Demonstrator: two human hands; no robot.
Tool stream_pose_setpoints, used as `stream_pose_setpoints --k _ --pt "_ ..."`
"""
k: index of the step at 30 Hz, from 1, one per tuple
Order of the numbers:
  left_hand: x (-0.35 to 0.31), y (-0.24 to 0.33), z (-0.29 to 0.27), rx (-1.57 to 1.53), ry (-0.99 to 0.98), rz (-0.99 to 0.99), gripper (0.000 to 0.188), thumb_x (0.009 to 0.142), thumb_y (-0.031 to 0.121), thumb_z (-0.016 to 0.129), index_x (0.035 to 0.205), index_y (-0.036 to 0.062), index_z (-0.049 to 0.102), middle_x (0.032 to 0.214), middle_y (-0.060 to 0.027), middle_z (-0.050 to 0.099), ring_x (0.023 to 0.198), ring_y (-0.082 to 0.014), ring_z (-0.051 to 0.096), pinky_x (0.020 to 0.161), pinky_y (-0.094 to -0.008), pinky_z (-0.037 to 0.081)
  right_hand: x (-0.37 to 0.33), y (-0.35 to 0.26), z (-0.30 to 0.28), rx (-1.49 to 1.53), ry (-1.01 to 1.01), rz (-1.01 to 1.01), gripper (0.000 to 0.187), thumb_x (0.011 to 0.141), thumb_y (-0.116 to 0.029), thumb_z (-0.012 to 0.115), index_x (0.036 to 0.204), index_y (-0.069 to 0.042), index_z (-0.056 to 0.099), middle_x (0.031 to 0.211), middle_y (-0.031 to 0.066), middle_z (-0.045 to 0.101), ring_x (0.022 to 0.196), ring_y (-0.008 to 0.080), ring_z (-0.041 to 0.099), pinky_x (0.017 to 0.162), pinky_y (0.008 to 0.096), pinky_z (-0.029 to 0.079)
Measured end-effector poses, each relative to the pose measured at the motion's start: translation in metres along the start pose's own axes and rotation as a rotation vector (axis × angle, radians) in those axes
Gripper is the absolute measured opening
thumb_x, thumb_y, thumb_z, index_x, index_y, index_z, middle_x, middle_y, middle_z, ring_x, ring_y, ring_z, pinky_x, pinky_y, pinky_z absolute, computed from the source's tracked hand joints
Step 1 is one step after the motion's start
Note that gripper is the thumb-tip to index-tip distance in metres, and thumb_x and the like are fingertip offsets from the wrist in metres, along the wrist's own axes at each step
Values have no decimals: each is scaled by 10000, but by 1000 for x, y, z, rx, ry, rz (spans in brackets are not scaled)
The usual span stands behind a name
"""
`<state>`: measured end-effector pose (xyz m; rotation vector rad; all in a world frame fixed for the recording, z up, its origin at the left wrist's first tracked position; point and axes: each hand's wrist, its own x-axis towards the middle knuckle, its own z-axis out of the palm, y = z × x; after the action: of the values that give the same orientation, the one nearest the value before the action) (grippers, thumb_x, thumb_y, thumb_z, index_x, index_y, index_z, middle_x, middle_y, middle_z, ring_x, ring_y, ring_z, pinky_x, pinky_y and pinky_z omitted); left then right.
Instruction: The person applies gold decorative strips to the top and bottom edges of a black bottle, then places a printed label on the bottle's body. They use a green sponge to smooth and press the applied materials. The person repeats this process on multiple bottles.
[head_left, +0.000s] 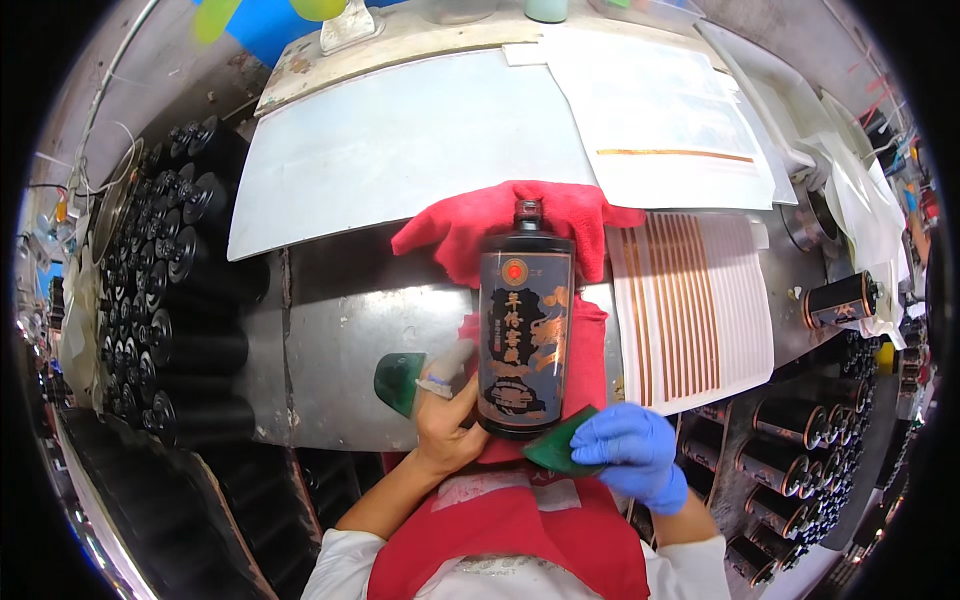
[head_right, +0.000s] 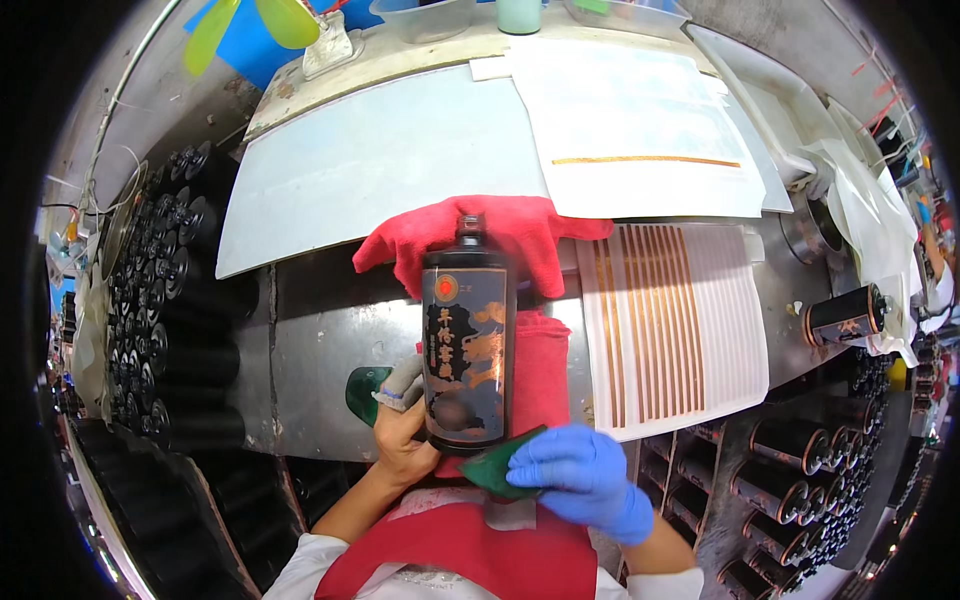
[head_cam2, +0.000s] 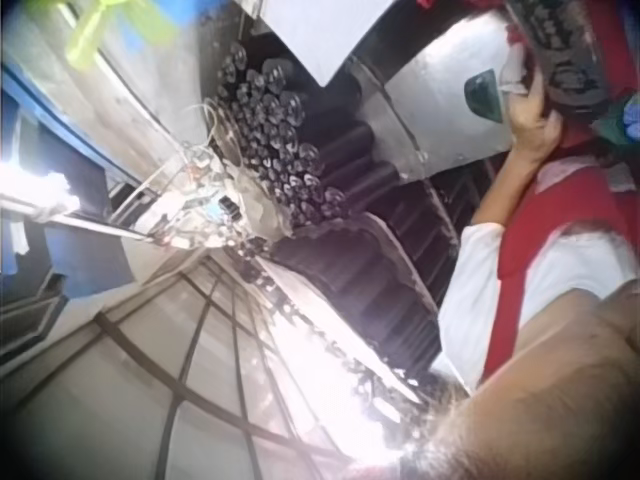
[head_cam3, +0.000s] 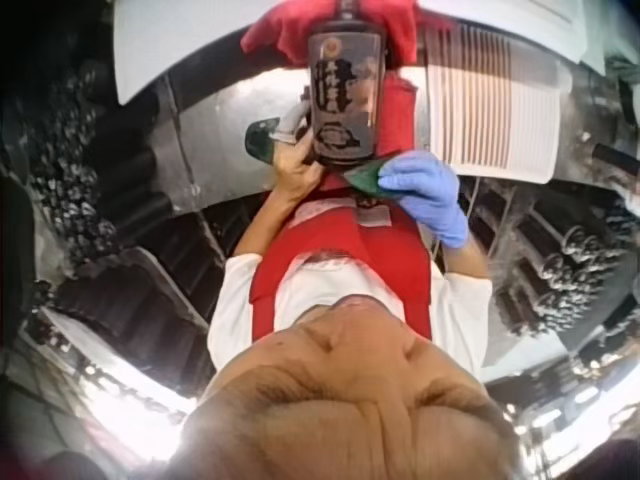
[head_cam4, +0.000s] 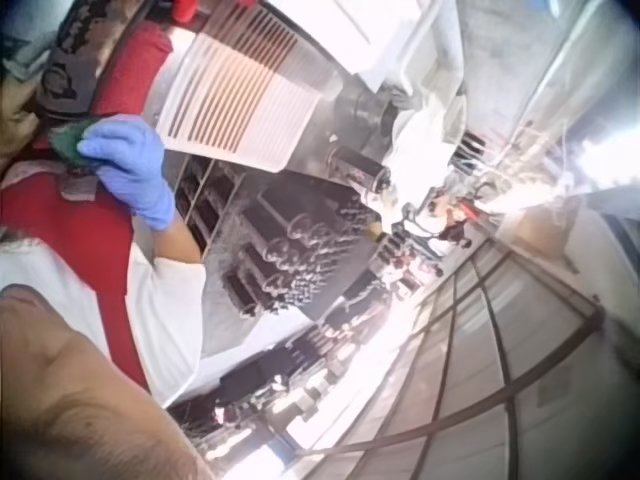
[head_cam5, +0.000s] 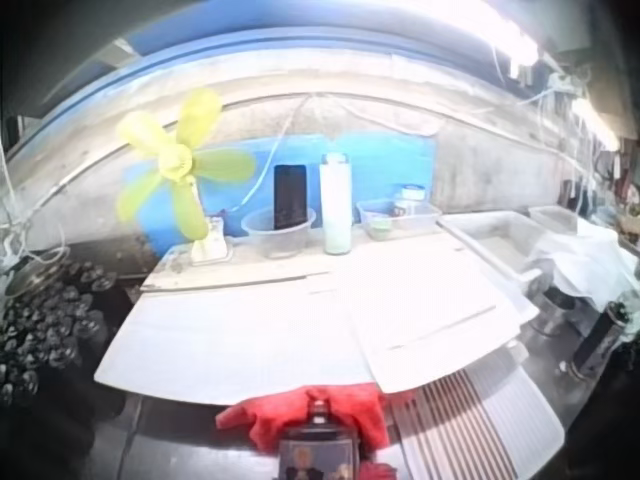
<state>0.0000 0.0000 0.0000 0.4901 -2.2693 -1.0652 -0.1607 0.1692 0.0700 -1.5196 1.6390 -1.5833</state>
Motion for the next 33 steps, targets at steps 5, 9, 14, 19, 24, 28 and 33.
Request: stream_pose_setpoints --k 5,9,14,19,24,28,33 --pt "2 9 -21 210 125 229 444 578 32 701 1000 -87 632 1019 -241 600 917 -384 561 857 -446 422 63 5 1 -16 206 459 189 736 -42 707 919 -33 662 782 47 638 704 95 589 633 240 484" --pt "5 32 -6 138 236 256 466 564 49 774 986 -86 629 974 -224 612 876 -358 577 801 -417 453 120 22 -21 -69 395 105 223 715 46 678 917 -41 642 836 39 632 756 110 596 672 239 490" --pt "-2 24 -9 95 233 223 466 583 61 795 1008 -57 645 1015 -242 611 930 -343 596 801 -360 482 34 -7 15 -498 -153 -235 374 569 -29 690 917 -162 673 797 15 633 723 192 616 587 314 501" --pt "3 24 -12 81 237 242 505 568 98 823 1016 -40 635 993 -199 624 887 -319 588 771 -361 482 29 -25 18 -237 108 30 250 668 -4 717 899 -88 673 771 28 632 633 125 584 575 251 480" --pt "7 25 -11 41 255 245 505 571 120 843 1002 -41 635 998 -204 621 886 -320 596 764 -347 487 88 14 1 181 662 325 165 725 35 707 854 -14 617 797 10 617 734 65 546 649 205 443" --pt "2 18 -9 17 264 214 525 558 127 847 1009 -33 632 997 -202 621 887 -326 598 770 -360 484 17 11 39 -290 323 -123 270 577 73 714 787 -87 659 786 75 627 739 235 628 655 307 503" --pt "1 13 -9 -17 253 220 546 543 130 850 1015 -26 623 992 -201 624 890 -333 597 773 -370 480 6 -30 35 -245 172 19 324 583 4 783 871 -75 657 836 106 643 700 230 628 617 296 498"
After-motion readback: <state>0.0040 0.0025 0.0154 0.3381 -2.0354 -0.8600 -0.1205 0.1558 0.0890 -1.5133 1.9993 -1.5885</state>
